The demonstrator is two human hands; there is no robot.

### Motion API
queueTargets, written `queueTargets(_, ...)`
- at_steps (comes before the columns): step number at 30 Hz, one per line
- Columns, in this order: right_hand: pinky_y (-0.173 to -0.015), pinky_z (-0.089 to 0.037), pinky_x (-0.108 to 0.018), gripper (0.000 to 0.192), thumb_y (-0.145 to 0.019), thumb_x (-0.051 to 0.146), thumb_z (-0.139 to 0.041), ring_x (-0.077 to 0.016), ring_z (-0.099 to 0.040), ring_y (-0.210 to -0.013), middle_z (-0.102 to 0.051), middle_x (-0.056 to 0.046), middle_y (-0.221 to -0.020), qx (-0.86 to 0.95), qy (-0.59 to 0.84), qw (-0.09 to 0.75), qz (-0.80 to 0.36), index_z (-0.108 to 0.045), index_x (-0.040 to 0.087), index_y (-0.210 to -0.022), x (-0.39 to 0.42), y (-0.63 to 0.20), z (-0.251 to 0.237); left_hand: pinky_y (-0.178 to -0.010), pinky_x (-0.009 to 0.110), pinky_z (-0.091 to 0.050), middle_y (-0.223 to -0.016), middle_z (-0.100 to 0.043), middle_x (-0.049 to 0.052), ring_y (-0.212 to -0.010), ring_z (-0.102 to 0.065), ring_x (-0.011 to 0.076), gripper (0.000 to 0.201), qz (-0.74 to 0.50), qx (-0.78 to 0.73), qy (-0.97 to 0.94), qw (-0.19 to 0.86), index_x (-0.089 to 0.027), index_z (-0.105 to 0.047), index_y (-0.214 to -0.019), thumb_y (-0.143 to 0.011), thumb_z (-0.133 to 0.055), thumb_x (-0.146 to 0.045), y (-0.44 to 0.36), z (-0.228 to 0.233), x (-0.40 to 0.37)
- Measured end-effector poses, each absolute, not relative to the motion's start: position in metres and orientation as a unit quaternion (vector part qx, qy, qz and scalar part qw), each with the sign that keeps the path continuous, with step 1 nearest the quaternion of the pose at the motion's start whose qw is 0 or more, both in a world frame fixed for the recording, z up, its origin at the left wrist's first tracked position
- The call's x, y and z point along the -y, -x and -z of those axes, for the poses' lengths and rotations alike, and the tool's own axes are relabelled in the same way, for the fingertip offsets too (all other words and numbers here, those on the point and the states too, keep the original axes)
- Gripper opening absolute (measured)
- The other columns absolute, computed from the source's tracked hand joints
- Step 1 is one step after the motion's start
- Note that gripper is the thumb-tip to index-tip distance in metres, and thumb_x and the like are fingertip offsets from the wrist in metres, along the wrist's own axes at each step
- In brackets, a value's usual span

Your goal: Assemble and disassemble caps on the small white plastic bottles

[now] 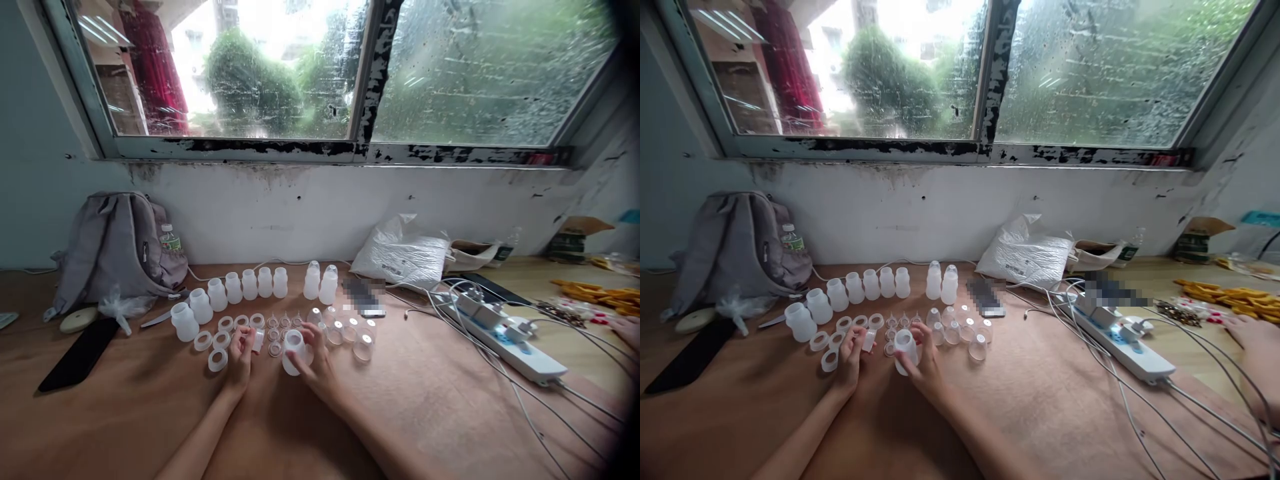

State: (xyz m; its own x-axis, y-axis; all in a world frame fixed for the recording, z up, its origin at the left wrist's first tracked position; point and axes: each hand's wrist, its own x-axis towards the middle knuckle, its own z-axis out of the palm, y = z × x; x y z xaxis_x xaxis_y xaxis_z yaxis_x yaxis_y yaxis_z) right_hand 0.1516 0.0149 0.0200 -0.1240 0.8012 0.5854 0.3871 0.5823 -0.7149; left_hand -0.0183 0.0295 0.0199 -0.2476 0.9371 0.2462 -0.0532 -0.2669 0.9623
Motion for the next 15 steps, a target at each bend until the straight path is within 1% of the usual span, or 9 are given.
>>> queueTargets(2,-0.075,-0.046,-0.031,0.049,-0.074,0.024,-0.056,-0.0187,-0.057,-0.085,-0.057,-0.006,-0.096,0.742,0.399,0.482,-0.24,-0.029,0.022,-0.116,-0.014,-0.148,-0.02,-0.057,0.025,-0.039,-0.058,-0.051,-0.002,-0.054,-0.05,0.0138,0.025,-0.657,-0.468,-0.465,0.365,-0.02,-0.046,-0.07,-0.078,-0.046,-0.044,0.01,-0.022,-0.032)
queueTargets(4,-0.075,-0.047,-0.031,0.049,-0.073,0.024,-0.057,-0.0191,-0.057,-0.085,-0.058,-0.005,-0.098,0.76,0.399,0.453,-0.24,-0.032,0.023,-0.115,-0.013,-0.147,-0.021,-0.058,0.025,-0.038,-0.057,-0.049,-0.002,-0.054,-0.049,0.014,0.027,-0.677,-0.473,-0.448,0.342,-0.02,-0.045,-0.067,-0.081,-0.041,-0.044,-0.002,-0.027,-0.034)
queueTargets(7,-0.08,-0.045,-0.035,0.05,-0.072,0.025,-0.059,-0.0221,-0.053,-0.093,-0.056,-0.007,-0.105,0.783,0.411,0.436,-0.164,-0.038,0.025,-0.117,-0.015,-0.151,-0.023,-0.057,0.025,-0.036,-0.057,-0.046,-0.003,-0.054,-0.045,0.0135,0.026,-0.695,-0.489,-0.44,0.291,-0.021,-0.044,-0.067,-0.081,-0.039,-0.042,-0.018,-0.034,-0.033)
queueTargets(10,-0.08,-0.043,-0.038,0.053,-0.072,0.02,-0.058,-0.024,-0.051,-0.093,-0.056,-0.007,-0.103,0.808,0.414,0.413,-0.07,-0.041,0.026,-0.121,-0.018,-0.16,-0.025,-0.056,0.023,-0.035,-0.063,-0.045,-0.003,-0.057,-0.043,0.0129,0.02,-0.674,-0.495,-0.486,0.255,-0.021,-0.043,-0.068,-0.077,-0.047,-0.038,-0.025,-0.036,-0.027)
queueTargets(12,-0.08,-0.043,-0.04,0.056,-0.07,0.016,-0.058,-0.0246,-0.05,-0.091,-0.056,-0.007,-0.101,0.814,0.417,0.403,-0.03,-0.042,0.027,-0.123,-0.02,-0.164,-0.024,-0.057,0.023,-0.035,-0.064,-0.044,-0.002,-0.058,-0.043,0.0132,0.019,-0.654,-0.49,-0.521,0.246,-0.021,-0.042,-0.066,-0.075,-0.05,-0.036,-0.023,-0.034,-0.024)
queueTargets(15,-0.081,-0.041,-0.041,0.06,-0.069,0.016,-0.058,-0.0249,-0.048,-0.091,-0.056,-0.007,-0.102,0.818,0.412,0.4,-0.006,-0.04,0.027,-0.125,-0.022,-0.167,-0.022,-0.055,0.023,-0.033,-0.06,-0.042,-0.003,-0.056,-0.041,0.0132,0.019,-0.633,-0.495,-0.534,0.264,-0.021,-0.041,-0.065,-0.074,-0.049,-0.035,-0.019,-0.032,-0.022)
